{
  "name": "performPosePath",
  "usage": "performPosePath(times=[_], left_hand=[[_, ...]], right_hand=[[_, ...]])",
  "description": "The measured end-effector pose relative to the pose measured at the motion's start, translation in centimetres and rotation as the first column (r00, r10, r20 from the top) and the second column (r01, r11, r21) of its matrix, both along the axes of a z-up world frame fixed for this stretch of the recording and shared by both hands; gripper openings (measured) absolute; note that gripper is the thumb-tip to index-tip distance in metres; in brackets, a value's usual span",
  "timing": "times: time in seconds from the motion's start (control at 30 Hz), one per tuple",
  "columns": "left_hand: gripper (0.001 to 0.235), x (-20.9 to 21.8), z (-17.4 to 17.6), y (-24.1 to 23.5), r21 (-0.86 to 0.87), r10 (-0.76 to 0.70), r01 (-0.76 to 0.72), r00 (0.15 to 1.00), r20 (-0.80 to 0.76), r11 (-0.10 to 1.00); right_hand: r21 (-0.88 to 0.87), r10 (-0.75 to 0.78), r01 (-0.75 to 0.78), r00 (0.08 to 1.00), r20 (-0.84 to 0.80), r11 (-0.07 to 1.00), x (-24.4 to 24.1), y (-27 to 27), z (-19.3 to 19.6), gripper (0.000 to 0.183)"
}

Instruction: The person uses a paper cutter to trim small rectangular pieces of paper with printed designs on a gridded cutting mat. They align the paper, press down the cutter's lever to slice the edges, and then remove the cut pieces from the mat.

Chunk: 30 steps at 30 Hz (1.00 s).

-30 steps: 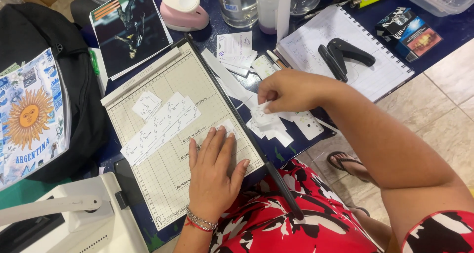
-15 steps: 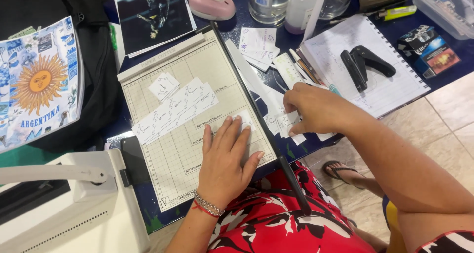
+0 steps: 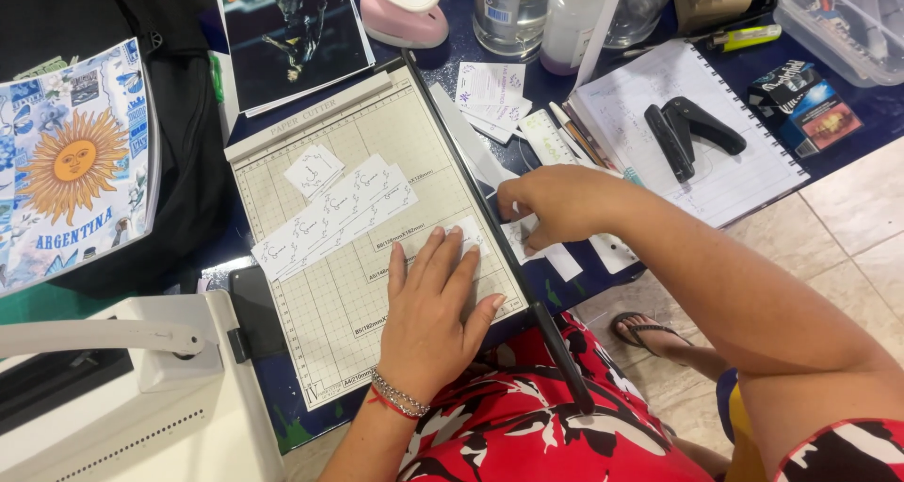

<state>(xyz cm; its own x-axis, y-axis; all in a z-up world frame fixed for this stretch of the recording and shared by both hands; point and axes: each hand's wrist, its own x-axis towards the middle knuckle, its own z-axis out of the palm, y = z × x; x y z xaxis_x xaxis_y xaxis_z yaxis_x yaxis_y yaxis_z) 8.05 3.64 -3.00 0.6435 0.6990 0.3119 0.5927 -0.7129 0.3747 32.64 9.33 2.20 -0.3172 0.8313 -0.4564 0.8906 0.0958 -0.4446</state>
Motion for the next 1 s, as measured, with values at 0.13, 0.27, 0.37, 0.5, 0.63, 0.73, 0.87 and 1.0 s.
performPosePath(times=[0.13, 0.27, 0.37, 0.5, 0.63, 0.73, 0.87, 1.0], left_hand=[[0.057, 0.0, -0.1, 0.0, 0.006, 0.005, -0.005, 1.0, 0.001, 1.0], [0.057, -0.1, 0.0, 0.1, 0.008, -0.005, 0.005, 1.0, -0.003, 1.0], [0.057, 0.0, 0.0, 0.1, 0.004, -0.004, 0.004, 1.0, -0.002, 1.0], [0.057, 0.0, 0.0, 0.0, -0.003, 0.001, -0.001, 1.0, -0.006, 1.0], [0.057, 0.0, 0.0, 0.0, -0.005, 0.006, -0.006, 1.0, 0.003, 1.0], [0.057, 0.0, 0.0, -0.1, -0.008, 0.006, -0.006, 1.0, 0.007, 1.0], [0.056, 0.0, -0.1, -0.1, 0.008, 0.011, -0.011, 1.0, 0.011, 1.0], [0.055, 0.0, 0.3, -0.1, 0.004, 0.024, -0.024, 1.0, 0.01, 1.0]], right_hand=[[0.035, 0.028, -0.029, 0.999, 0.034, 0.999, -0.5, 0.4, -0.3, 0.04], [0.048, 0.003, -0.003, 1.0, 0.008, 0.999, 0.1, 0.5, -0.5, 0.035], [-0.01, -0.085, 0.085, 0.99, -0.114, 0.996, 1.6, 0.2, 1.3, 0.034], [0.045, -0.308, 0.336, 0.904, -0.298, 0.941, 4.9, -0.4, 3.1, 0.025], [0.097, -0.415, 0.456, 0.865, -0.281, 0.885, 4.9, -1.7, 3.9, 0.018], [-0.079, -0.459, 0.453, 0.861, -0.22, 0.888, 3.9, -1.8, 2.2, 0.032], [-0.029, -0.293, 0.292, 0.952, -0.085, 0.956, 2.4, -1.7, -0.6, 0.047], [0.094, -0.242, 0.238, 0.969, 0.04, 0.967, 1.8, -1.4, -1.2, 0.047]])
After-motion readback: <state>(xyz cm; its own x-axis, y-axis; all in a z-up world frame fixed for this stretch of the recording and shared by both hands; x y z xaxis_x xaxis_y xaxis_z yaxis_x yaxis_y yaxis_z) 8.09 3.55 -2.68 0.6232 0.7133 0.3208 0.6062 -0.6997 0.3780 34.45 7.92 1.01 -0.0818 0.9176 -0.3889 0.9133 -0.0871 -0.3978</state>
